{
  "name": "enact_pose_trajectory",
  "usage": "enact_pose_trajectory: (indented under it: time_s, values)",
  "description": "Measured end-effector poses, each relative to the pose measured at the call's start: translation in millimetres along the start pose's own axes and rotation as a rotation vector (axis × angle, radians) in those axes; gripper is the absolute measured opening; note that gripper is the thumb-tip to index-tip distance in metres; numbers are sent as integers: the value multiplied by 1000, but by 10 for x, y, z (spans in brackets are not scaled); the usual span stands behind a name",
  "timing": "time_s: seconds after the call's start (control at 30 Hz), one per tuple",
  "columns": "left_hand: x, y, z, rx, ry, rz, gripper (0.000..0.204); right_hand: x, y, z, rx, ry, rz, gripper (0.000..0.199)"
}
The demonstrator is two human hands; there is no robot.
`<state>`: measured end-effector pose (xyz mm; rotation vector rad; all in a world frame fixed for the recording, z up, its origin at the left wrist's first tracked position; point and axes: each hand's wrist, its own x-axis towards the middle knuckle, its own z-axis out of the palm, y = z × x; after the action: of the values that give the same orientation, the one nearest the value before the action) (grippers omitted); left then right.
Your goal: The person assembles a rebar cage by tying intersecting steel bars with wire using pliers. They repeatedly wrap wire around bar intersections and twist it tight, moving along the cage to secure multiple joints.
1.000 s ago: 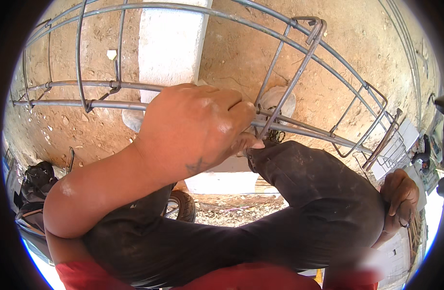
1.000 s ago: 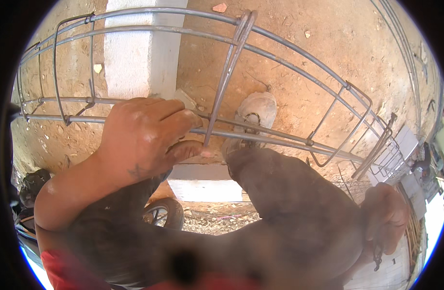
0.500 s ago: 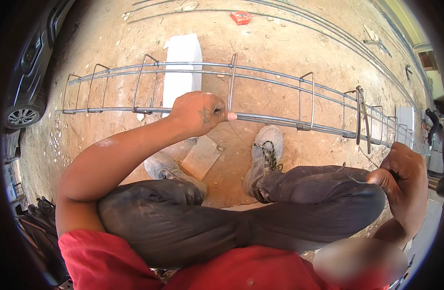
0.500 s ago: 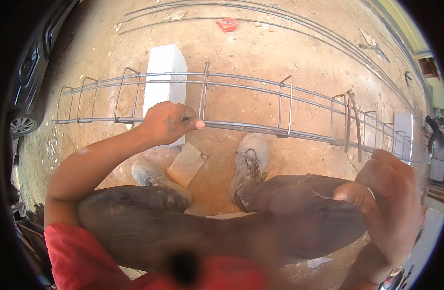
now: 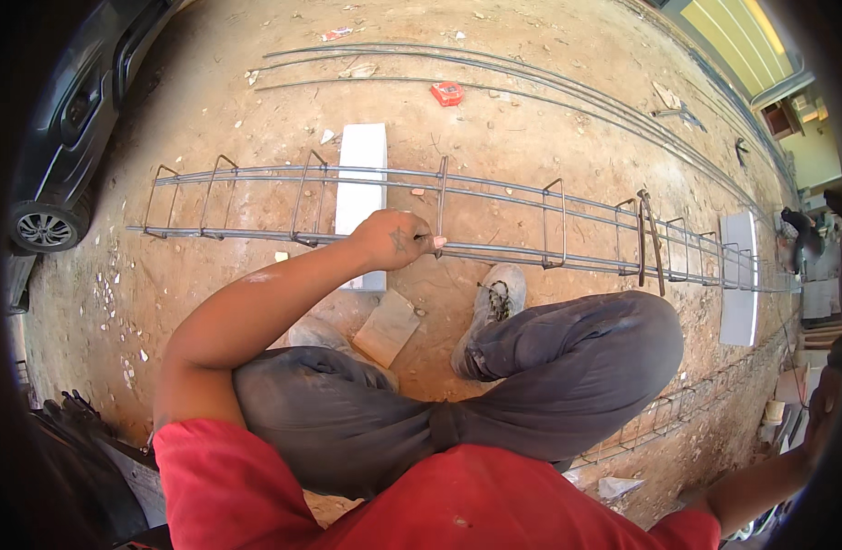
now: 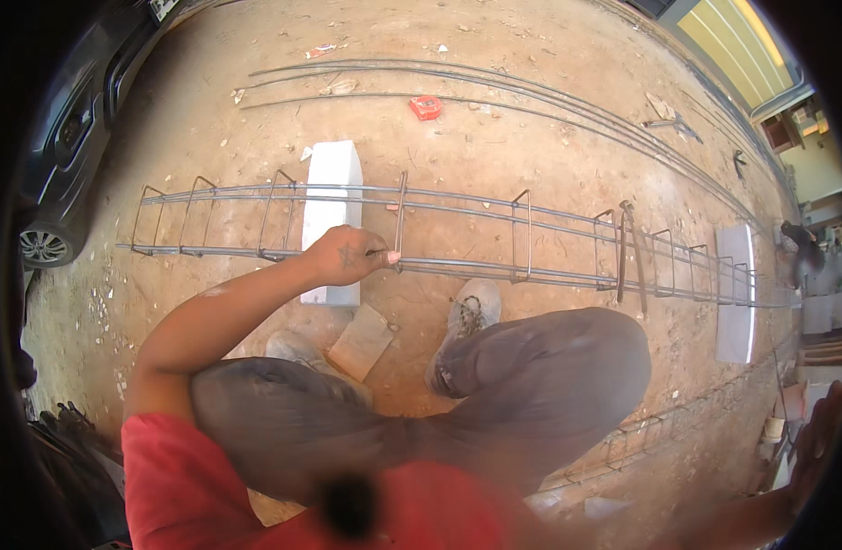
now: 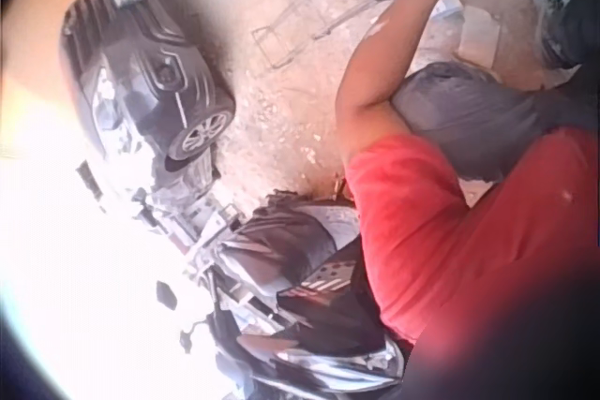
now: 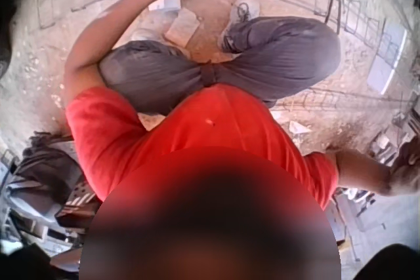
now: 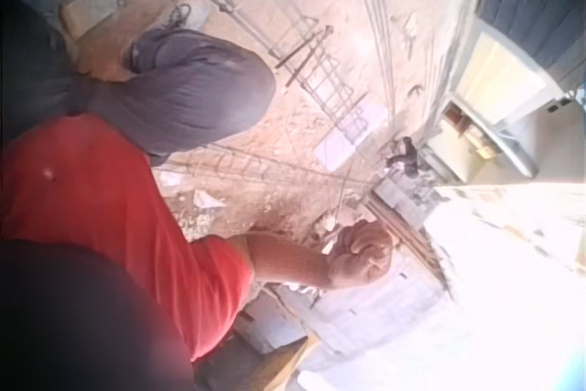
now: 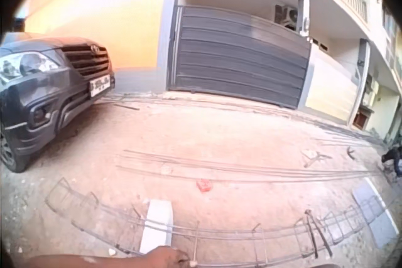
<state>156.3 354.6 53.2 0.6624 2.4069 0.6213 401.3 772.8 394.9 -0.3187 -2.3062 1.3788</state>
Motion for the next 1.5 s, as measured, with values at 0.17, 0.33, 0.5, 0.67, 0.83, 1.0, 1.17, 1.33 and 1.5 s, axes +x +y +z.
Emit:
enact_pose_trajectory:
  time_s: [0.17,0.33,0.5,0.67,0.83,1.0,1.17,1.33,1.5]
  values:
    - [61,-23,-33,-15,-94,-33,55,-870,1359,610,-753,-528,455,72]
    - [35,-39,-8,-55,-31,-31,57,-2399,2454,699,-491,-552,1120,23]
    - [52,-7,-35,-34,-78,-65,55,-2935,2591,947,-498,-543,1415,9]
    - [55,31,-80,-54,-108,-95,53,-2565,2572,1553,-355,-445,1336,10]
    - [49,14,-46,-42,-69,-63,52,-2277,2499,1902,-283,-411,1296,10]
    - [49,-20,6,-46,-29,-49,51,-2185,2483,2022,-266,-405,1307,10]
    - [75,-53,24,-68,-53,-67,51,-2155,2481,2033,-264,-393,1342,11]
    - [97,-48,1,-90,-64,-80,51,-2145,2475,2017,-254,-379,1365,12]
    - [101,-34,-12,-89,-112,-117,51,-2148,2475,2012,-233,-371,1384,12]
